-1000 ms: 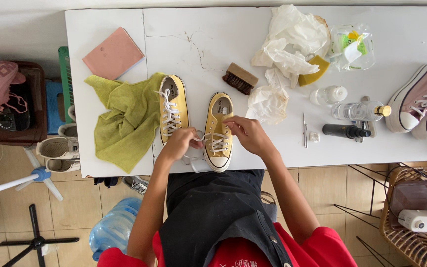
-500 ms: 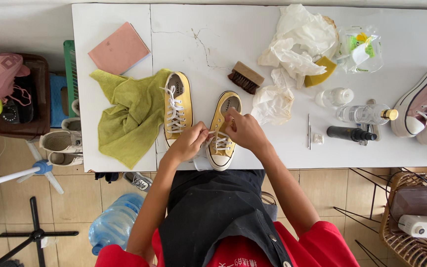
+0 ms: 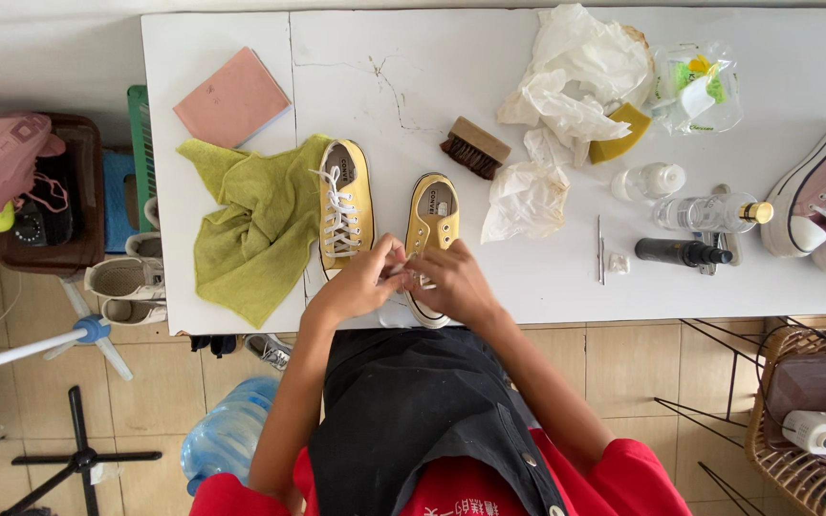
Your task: The person laces a pair of yellow canvas sneakers on a white table. They thread the laces through the eyelets, pull them tight, and tie knots to secure the laces.
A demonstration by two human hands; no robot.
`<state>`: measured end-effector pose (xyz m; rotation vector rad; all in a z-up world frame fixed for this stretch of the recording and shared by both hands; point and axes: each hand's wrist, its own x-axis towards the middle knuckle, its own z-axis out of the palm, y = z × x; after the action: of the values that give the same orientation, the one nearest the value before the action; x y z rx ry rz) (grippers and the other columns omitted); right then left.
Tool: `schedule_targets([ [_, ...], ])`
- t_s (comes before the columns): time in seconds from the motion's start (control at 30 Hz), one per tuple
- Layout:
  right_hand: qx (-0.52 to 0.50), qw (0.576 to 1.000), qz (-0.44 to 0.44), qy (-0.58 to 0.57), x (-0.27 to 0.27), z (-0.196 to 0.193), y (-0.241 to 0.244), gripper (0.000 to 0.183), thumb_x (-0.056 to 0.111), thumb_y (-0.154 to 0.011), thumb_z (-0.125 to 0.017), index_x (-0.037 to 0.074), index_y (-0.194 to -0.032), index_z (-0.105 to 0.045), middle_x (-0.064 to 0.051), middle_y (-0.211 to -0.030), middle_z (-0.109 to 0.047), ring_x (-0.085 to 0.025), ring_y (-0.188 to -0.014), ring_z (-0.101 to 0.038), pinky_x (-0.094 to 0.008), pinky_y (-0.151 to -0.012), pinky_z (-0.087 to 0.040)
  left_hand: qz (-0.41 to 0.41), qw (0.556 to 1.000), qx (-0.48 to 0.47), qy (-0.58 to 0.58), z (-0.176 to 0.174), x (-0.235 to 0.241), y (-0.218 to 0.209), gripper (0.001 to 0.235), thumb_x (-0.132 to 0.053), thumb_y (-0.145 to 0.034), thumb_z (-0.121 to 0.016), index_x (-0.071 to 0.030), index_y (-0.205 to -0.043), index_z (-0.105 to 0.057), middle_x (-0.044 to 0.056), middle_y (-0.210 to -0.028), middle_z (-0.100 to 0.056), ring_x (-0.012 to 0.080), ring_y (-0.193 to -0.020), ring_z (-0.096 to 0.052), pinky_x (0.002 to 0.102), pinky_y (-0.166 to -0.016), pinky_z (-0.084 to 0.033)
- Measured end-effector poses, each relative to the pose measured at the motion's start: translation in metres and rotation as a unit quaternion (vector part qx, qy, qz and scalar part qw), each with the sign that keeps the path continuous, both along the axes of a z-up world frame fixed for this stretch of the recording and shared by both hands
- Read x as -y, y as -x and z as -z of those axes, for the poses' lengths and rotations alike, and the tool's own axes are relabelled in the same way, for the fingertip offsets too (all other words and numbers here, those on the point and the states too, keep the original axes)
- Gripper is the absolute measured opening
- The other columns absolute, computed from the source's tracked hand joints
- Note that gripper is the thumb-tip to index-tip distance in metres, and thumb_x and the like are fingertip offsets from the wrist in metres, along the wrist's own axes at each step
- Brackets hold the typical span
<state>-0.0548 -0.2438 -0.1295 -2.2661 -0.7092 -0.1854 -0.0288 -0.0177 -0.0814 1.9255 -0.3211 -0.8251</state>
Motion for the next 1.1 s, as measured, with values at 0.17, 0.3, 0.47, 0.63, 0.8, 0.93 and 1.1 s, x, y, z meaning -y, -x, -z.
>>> schedule_targets([
  [0.17, 0.104, 0.994, 0.024, -0.013, -0.018, 0.009, 0.017, 0.014, 0.0, -0.093, -0.073, 0.012, -0.097, -0.075, -0.003, -0.081, -0.064, -0.024, -0.071, -0.069, -0.036, -0.076, -0.052, 0.013, 1.0, 0.024, -0.005, -0.039, -0.005, -0.008, 0.017, -0.015, -0.113, -0.067, -0.011, -0.126, -0.058, 0.019, -0.097, -0.083, 0.0321, -0.09, -0.08, 0.048, -0.088, -0.063],
  [0.3, 0.143, 0.985, 0.025, -0.098, -0.004, -0.039, 0.028, 0.022, -0.006, -0.1, -0.068, 0.008, -0.109, -0.082, -0.007, -0.091, -0.07, -0.026, -0.076, -0.073, -0.038, -0.082, -0.056, 0.081, 0.972, 0.185, -0.12, -0.064, 0.001, -0.017, 0.034, -0.021, -0.112, -0.067, -0.01, -0.144, -0.067, 0.02, -0.126, -0.078, 0.035, -0.126, -0.073, 0.051, -0.112, -0.056],
  [0.47, 0.147, 0.966, 0.048, -0.209, 0.02, -0.073, 0.029, 0.012, 0.0, -0.101, -0.076, 0.006, -0.099, -0.087, -0.008, -0.089, -0.078, -0.027, -0.066, -0.069, -0.038, -0.075, -0.057, 0.07, 0.988, 0.092, 0.104, -0.071, 0.032, -0.009, 0.032, -0.032, -0.099, -0.085, -0.014, -0.124, -0.08, 0.014, -0.11, -0.082, 0.0324, -0.112, -0.076, 0.051, -0.105, -0.057],
  [0.63, 0.112, 0.945, 0.126, -0.281, 0.048, -0.082, 0.026, 0.006, 0.003, -0.097, -0.085, 0.004, -0.092, -0.088, -0.011, -0.081, -0.08, -0.027, -0.06, -0.062, -0.038, -0.068, -0.056, 0.001, 0.959, 0.157, 0.234, -0.074, 0.021, -0.016, 0.009, -0.021, -0.102, -0.085, -0.014, -0.107, -0.087, 0.007, -0.081, -0.079, 0.0191, -0.078, -0.073, 0.036, -0.083, -0.06],
  [0.8, -0.015, 0.933, 0.222, -0.284, 0.06, -0.095, 0.018, 0.005, -0.001, -0.099, -0.086, 0.003, -0.097, -0.088, -0.009, -0.075, -0.077, -0.018, -0.055, -0.064, -0.035, -0.059, -0.049, -0.039, 0.981, 0.179, 0.065, -0.065, -0.024, -0.011, 0.012, -0.019, -0.106, -0.079, -0.008, -0.106, -0.084, 0.014, -0.086, -0.077, 0.0264, -0.081, -0.074, 0.038, -0.082, -0.06],
  [0.93, -0.132, 0.918, 0.27, -0.257, 0.042, -0.085, 0.02, 0.003, 0.011, -0.1, -0.089, 0.013, -0.103, -0.088, -0.002, -0.068, -0.073, -0.007, -0.056, -0.052, -0.027, -0.056, -0.04, -0.046, 0.953, 0.265, -0.139, -0.005, -0.039, -0.001, 0.008, -0.02, -0.097, -0.087, -0.014, -0.101, -0.085, 0.01, -0.106, -0.075, 0.0384, -0.108, -0.075, 0.049, -0.094, -0.06],
  [1.1, -0.231, 0.919, 0.187, -0.259, 0.018, -0.084, 0.015, 0.01, 0.008, -0.093, -0.09, 0.014, -0.102, -0.089, -0.005, -0.067, -0.078, -0.01, -0.056, -0.061, -0.024, -0.055, -0.04, -0.013, 0.99, 0.143, 0.011, -0.058, 0.016, -0.006, 0.058, -0.035, -0.093, -0.093, -0.014, -0.144, -0.076, 0.018, -0.14, -0.076, 0.0415, -0.131, -0.07, 0.055, -0.114, -0.056],
])
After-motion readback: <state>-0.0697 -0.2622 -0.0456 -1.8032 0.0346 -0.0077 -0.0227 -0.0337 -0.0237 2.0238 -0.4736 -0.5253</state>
